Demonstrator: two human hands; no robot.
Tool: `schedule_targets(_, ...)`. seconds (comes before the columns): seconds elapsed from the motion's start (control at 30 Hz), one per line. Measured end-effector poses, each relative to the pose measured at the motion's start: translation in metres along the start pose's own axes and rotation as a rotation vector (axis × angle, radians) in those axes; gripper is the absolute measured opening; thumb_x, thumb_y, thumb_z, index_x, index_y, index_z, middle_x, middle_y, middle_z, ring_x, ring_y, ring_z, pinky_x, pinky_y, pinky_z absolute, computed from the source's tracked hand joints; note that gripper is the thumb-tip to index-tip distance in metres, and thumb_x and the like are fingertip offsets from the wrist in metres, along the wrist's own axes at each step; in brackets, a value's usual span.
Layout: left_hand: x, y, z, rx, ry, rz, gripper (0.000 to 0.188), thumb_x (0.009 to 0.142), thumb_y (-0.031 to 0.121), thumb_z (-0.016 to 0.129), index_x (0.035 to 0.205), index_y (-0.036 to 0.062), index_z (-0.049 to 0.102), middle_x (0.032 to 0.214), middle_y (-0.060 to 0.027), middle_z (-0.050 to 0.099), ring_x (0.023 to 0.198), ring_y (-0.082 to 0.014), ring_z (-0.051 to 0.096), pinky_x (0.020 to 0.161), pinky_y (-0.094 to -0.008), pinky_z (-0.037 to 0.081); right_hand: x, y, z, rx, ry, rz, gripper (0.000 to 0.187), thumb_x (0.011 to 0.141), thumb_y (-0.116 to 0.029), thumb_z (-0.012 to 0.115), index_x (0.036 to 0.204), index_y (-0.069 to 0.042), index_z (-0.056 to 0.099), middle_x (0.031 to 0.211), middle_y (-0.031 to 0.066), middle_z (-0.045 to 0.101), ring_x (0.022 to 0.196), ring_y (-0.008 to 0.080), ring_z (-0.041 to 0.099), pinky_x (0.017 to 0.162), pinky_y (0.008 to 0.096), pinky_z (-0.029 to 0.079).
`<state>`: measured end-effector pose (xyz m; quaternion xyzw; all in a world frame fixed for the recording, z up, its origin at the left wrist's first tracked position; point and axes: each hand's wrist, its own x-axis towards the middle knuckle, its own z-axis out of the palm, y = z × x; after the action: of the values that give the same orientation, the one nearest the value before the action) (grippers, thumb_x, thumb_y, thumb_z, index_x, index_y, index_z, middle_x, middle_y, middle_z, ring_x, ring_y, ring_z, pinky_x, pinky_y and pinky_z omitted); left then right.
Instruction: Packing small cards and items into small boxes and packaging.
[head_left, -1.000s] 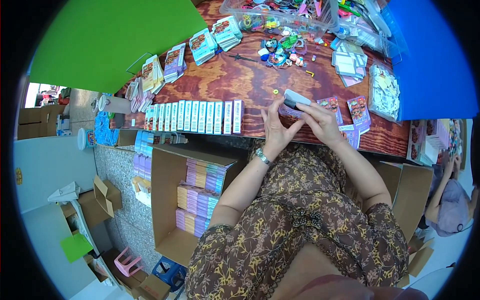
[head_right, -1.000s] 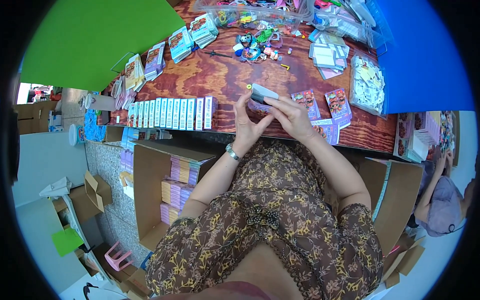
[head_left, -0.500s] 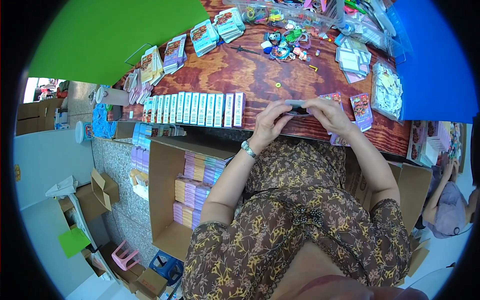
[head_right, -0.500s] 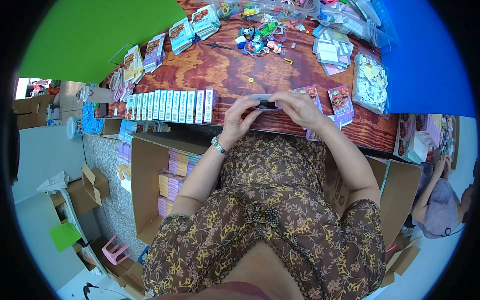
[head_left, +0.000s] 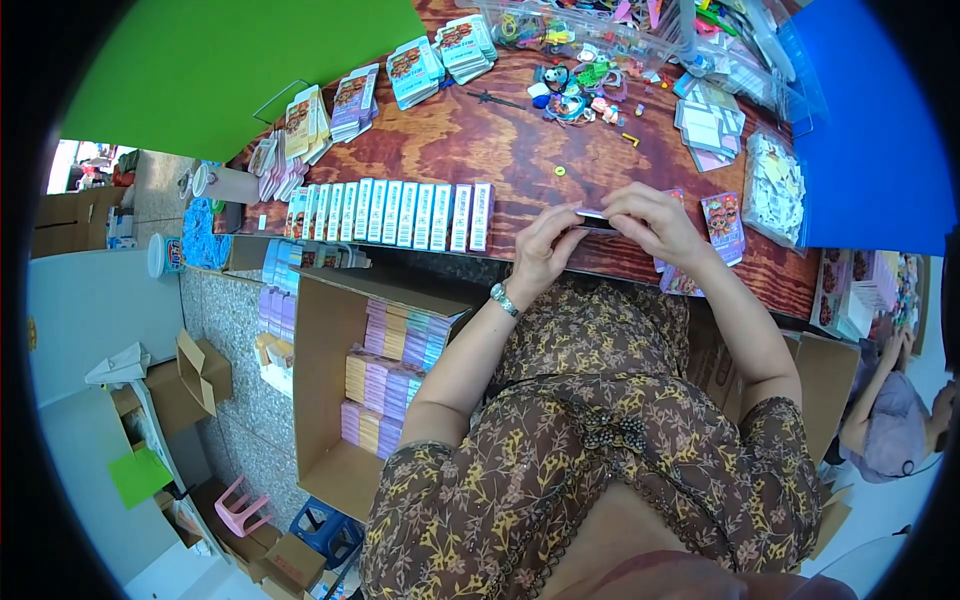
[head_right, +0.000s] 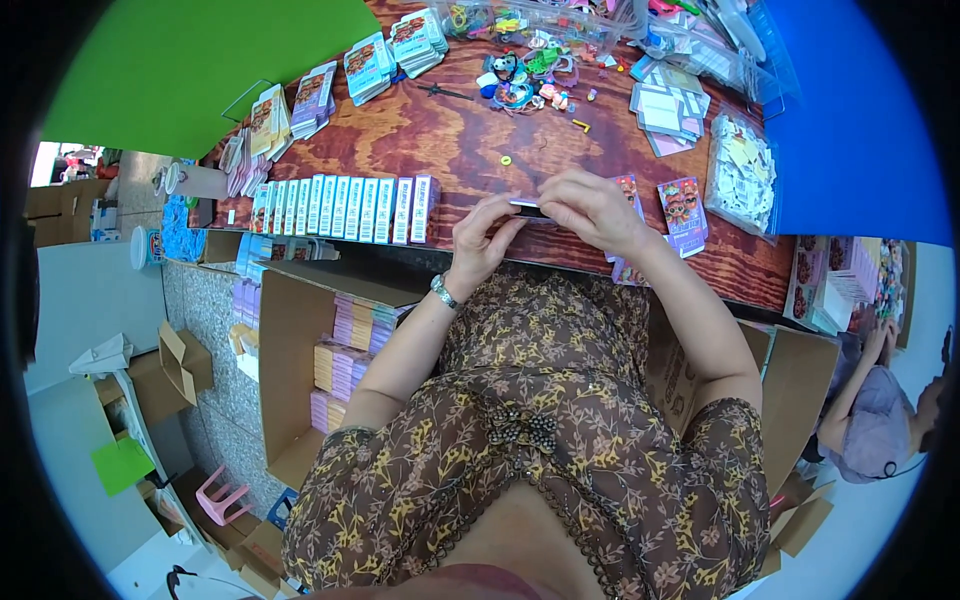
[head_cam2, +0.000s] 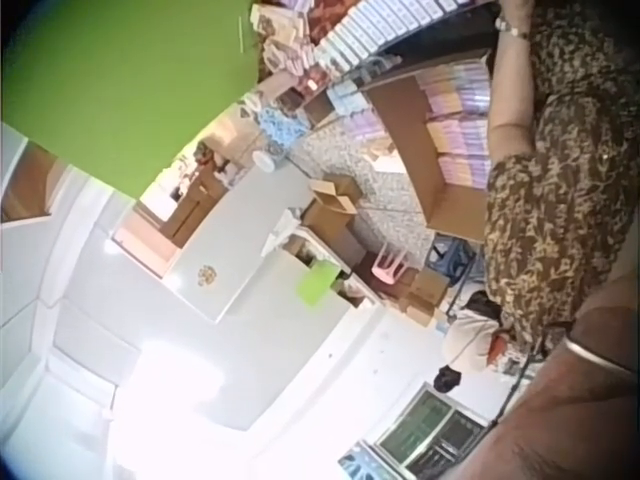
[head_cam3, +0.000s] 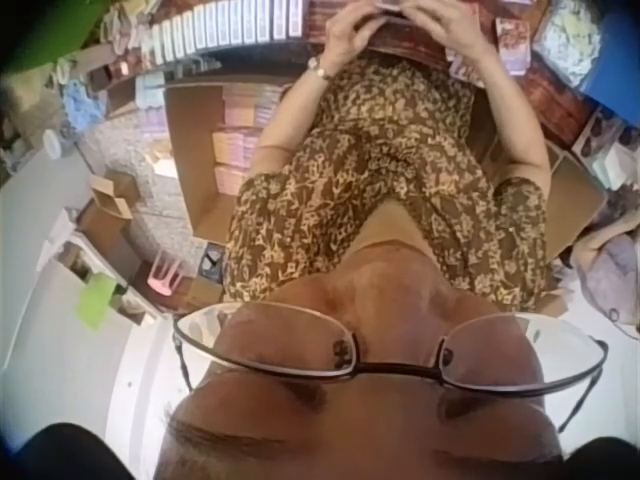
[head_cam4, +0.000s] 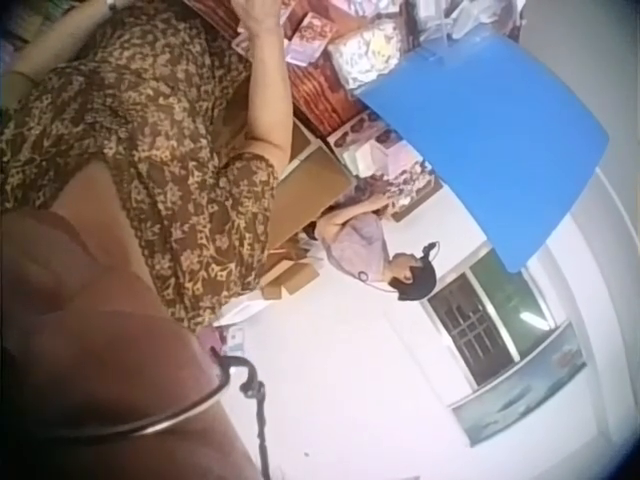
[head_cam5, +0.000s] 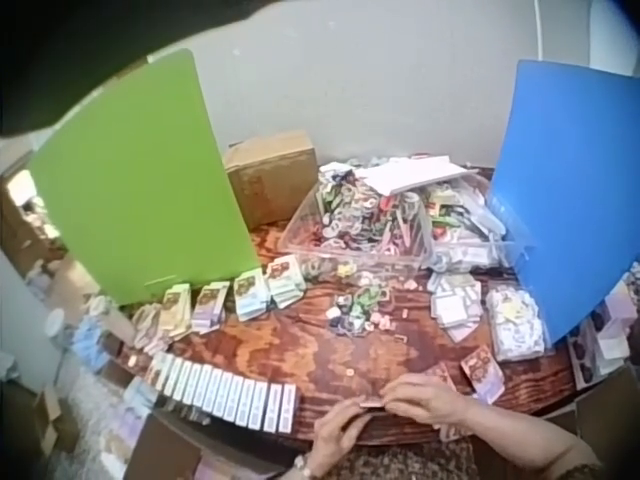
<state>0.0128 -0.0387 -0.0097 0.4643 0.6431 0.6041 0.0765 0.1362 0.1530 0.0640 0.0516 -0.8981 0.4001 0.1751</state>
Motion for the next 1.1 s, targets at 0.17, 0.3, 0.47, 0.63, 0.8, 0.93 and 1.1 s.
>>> schedule_targets(0.17, -0.001, -0.002, 0.002, -0.001, 0.034, -0.006, 0.026, 0.082, -0.002, 0.077, 0.105, 0.0028, 0.067, 0.117, -0.0182, 0.071, 0.103, -0.0324, 0.071, 0.082, -0.0369, 0.059, 0.012, -0.019, -0.007, 0.109, -0.103, 0.27, 0.016, 0.09, -0.005, 0.07, 0.107, -0.003, 0.071, 0.1, 0.0103, 0.068, 0.094, 0.025, 0.069, 0.078, 0.0349, 0.054)
schedule_targets(0.3, -0.004, -0.005, 0.005, -0.053, 0.03, -0.032, 0.029, 0.084, -0.002, 0.076, 0.109, 0.0019, 0.061, 0.12, -0.0189, 0.07, 0.099, -0.0279, 0.074, 0.08, -0.0345, 0.061, 0.004, -0.011, 0.005, -0.011, -0.003, 0.116, 0.019, 0.09, -0.006, 0.072, 0.108, -0.004, 0.071, 0.098, 0.0099, 0.066, 0.091, 0.0256, 0.068, 0.076, 0.0345, 0.054)
schedule_targets(0.47, -0.007, -0.006, 0.008, -0.116, 0.06, -0.05, 0.035, 0.087, -0.001, 0.075, 0.116, 0.0011, 0.054, 0.122, -0.0186, 0.07, 0.095, -0.0239, 0.075, 0.08, -0.0329, 0.062, -0.003, -0.013, 0.019, -0.196, 0.096, 0.035, 0.019, 0.085, -0.002, 0.072, 0.104, -0.004, 0.07, 0.094, 0.009, 0.061, 0.087, 0.0264, 0.065, 0.072, 0.036, 0.052)
schedule_targets(0.63, -0.005, -0.003, 0.007, -0.067, 0.051, -0.032, 0.038, 0.087, -0.002, 0.074, 0.119, 0.0008, 0.053, 0.122, -0.0186, 0.069, 0.099, -0.0253, 0.074, 0.081, -0.0338, 0.062, 0.0, -0.021, 0.024, -0.371, 0.095, -0.04, 0.02, 0.08, -0.004, 0.071, 0.099, -0.008, 0.07, 0.091, 0.0068, 0.061, 0.084, 0.0263, 0.065, 0.071, 0.0388, 0.055)
schedule_targets(0.8, -0.003, 0.002, 0.005, 0.055, 0.035, 0.031, 0.037, 0.085, -0.003, 0.075, 0.118, 0.001, 0.06, 0.122, -0.0185, 0.069, 0.102, -0.0296, 0.073, 0.082, -0.0358, 0.061, -0.007, -0.024, 0.026, -0.452, 0.027, -0.056, 0.022, 0.08, -0.005, 0.07, 0.102, -0.008, 0.07, 0.094, 0.0067, 0.062, 0.089, 0.026, 0.067, 0.075, 0.0386, 0.056)
schedule_targets(0.93, -0.005, 0.005, 0.004, 0.152, 0.037, 0.095, 0.03, 0.083, -0.001, 0.076, 0.112, 0.0034, 0.07, 0.121, -0.0173, 0.069, 0.104, -0.0331, 0.071, 0.081, -0.0382, 0.06, -0.011, -0.026, 0.016, -0.221, 0.035, -0.006, 0.031, 0.084, -0.002, 0.07, 0.115, -0.006, 0.069, 0.112, 0.0108, 0.066, 0.102, 0.0297, 0.067, 0.083, 0.0383, 0.057)
schedule_targets(1.1, -0.004, 0.009, 0.004, 0.13, 0.049, 0.098, 0.028, 0.083, -0.001, 0.076, 0.111, 0.0046, 0.071, 0.121, -0.0165, 0.069, 0.103, -0.0329, 0.071, 0.079, -0.0378, 0.06, -0.023, -0.016, 0.013, -0.203, 0.055, 0.076, 0.051, 0.087, -0.002, 0.072, 0.137, -0.004, 0.06, 0.134, 0.0184, 0.061, 0.122, 0.0327, 0.062, 0.099, 0.0407, 0.054)
